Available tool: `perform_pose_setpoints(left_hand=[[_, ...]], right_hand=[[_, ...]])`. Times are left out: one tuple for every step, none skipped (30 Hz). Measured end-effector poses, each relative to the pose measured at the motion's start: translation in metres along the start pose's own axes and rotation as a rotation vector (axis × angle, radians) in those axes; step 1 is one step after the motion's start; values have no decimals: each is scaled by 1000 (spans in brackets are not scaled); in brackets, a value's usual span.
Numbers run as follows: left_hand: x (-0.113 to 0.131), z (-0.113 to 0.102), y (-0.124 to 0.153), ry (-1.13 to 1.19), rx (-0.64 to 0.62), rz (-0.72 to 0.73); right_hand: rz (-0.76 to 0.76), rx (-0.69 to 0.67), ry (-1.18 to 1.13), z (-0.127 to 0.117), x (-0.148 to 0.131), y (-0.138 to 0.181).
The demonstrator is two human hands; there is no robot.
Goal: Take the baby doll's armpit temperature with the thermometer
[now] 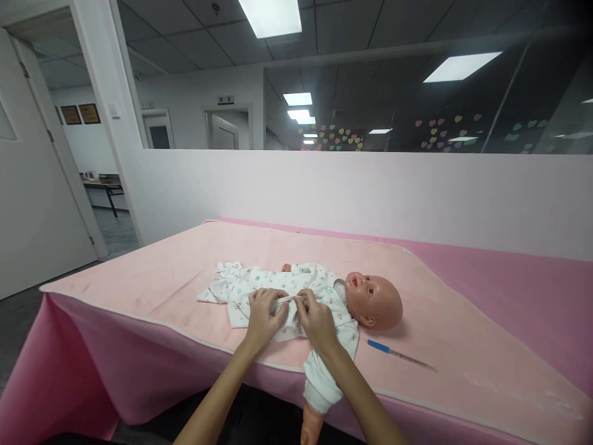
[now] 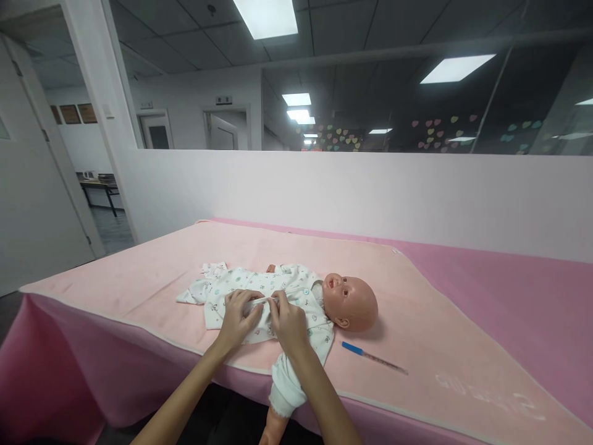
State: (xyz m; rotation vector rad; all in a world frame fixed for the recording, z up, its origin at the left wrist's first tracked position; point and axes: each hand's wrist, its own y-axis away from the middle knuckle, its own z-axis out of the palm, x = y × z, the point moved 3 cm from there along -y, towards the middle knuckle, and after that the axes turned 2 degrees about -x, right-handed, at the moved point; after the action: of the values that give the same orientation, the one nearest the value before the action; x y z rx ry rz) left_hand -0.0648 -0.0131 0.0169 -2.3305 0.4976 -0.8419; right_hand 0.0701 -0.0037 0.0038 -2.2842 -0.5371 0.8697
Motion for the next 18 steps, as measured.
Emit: perform_pose_setpoints(left_hand=[[0,0,0,1,-5,-10],[0,0,0,5,-6,-19],[0,-1,0,9,-7,-25],[0,-1,0,13,-7,-26],[0,-1,0,16,-7,-22],[0,-1,1,16,-8,-14],[0,-1,1,15,-10,-2],[1,-1,1,14,-14,12],[1,-1,1,14,-20,28],[1,0,2,15,-25,41],[1,0,2,16,-30,53],[2,0,2,17,-35,61],[2,0,2,20,-41,66],[2,0,1,22,-46,67],[2,0,1,26,-50,63],[1,0,1,30,-49,54],[1,0,1,33,-46,42],[1,0,1,36,-39,29]], right_hand=[[-3,2,2,0,0,0],[-8,7,4,0,0,0],[-17,13,9,0,0,0],[-32,20,14,0,0,0],[-57,31,19,0,-1,1],[-87,41,24,0,-2,1],[-119,50,28,0,-2,1],[-148,55,30,0,-3,1],[-167,55,32,1,-4,1],[-175,53,38,1,-4,1],[-171,45,45,1,-5,1],[-160,33,53,1,-5,1],[-145,20,61,1,-5,1],[-128,6,67,0,-6,1],[-112,-9,72,0,-6,1],[-98,-21,76,0,-6,0],[-87,-30,79,0,-7,0],[-79,-36,83,0,-7,0]])
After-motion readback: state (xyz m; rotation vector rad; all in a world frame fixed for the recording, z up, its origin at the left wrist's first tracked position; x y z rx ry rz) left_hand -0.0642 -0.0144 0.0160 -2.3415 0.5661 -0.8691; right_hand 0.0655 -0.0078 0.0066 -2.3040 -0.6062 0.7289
